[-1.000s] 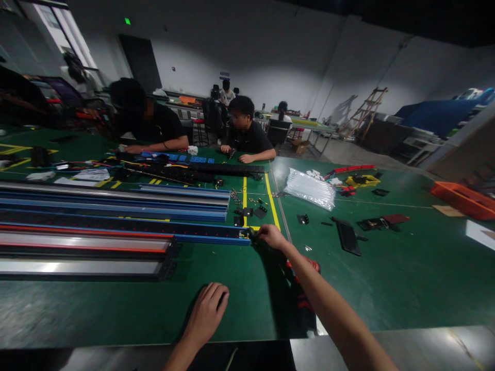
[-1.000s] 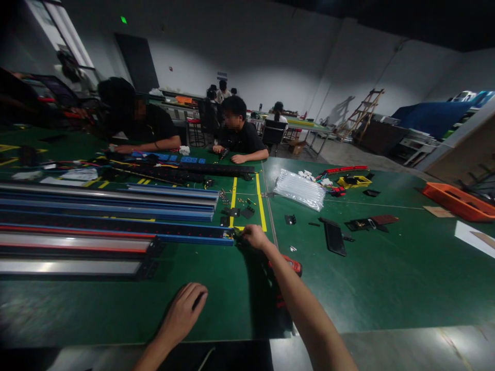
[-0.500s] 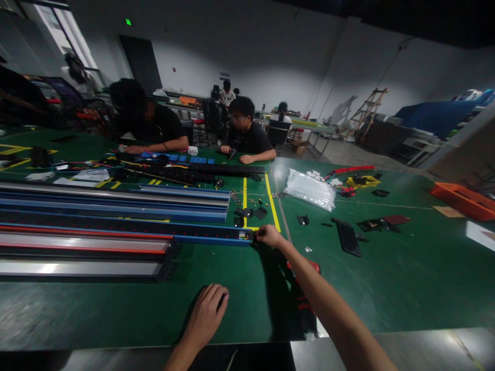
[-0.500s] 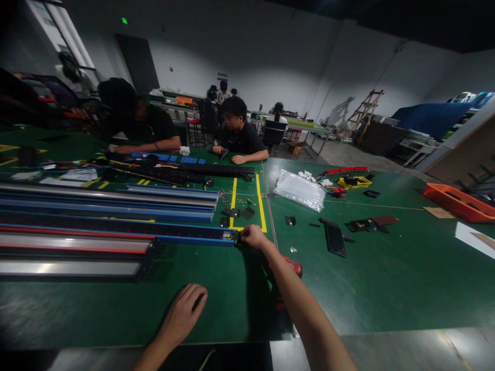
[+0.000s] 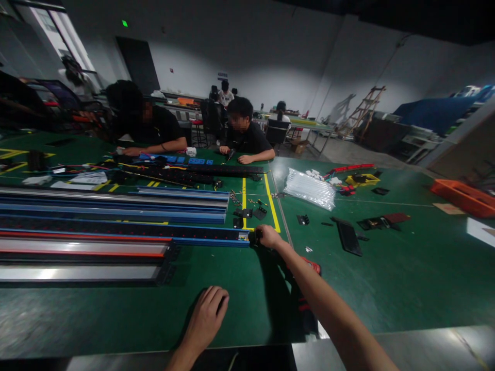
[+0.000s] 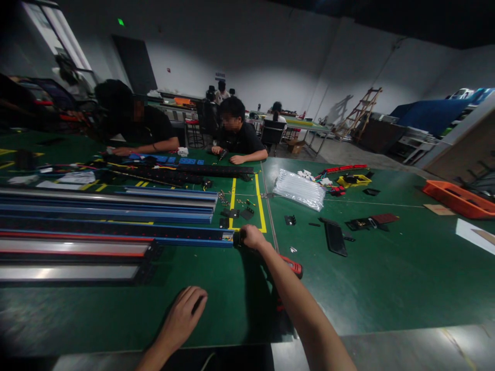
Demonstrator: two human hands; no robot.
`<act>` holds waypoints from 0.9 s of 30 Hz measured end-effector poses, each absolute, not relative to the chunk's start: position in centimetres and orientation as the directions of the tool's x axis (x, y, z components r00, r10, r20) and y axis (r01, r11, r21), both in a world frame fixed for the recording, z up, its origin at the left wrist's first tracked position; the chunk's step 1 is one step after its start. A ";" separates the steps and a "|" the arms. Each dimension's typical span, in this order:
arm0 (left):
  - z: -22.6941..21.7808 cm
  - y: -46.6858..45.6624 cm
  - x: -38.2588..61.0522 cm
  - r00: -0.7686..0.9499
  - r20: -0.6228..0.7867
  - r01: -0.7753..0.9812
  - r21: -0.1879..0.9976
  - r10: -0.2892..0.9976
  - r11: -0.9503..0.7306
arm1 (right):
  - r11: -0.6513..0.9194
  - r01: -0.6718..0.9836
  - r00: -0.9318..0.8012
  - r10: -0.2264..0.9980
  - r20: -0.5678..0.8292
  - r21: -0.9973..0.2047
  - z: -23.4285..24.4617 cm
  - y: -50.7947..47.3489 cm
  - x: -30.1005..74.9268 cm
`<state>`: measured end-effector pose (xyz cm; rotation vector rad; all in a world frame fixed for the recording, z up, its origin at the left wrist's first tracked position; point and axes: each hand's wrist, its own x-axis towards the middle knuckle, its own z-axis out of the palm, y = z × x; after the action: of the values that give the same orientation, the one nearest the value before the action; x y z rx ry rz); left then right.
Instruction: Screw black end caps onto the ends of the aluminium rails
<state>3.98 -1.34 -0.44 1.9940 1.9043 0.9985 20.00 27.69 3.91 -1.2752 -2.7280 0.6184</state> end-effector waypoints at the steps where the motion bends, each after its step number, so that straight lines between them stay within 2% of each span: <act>1: -0.4 -1.3 4.0 -0.062 0.329 0.802 0.578 0.942 -0.149 | 0.576 0.726 -0.651 0.752 -0.107 -0.376 3.9 27.6 19.9; 18: -0.8 -1.1 3.9 -0.057 0.308 0.811 0.568 0.950 -0.136 | 0.587 0.711 -0.662 0.744 -0.088 -0.386 3.6 26.8 18.3; 27: -0.7 -0.9 4.0 -0.045 0.318 0.824 0.548 0.947 -0.145 | 0.610 0.625 -0.723 0.687 -0.068 -0.488 3.9 27.1 18.8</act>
<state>4.01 -0.93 -0.67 2.0288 1.9178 0.9554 18.77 27.14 3.93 -1.1071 -2.7034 0.7453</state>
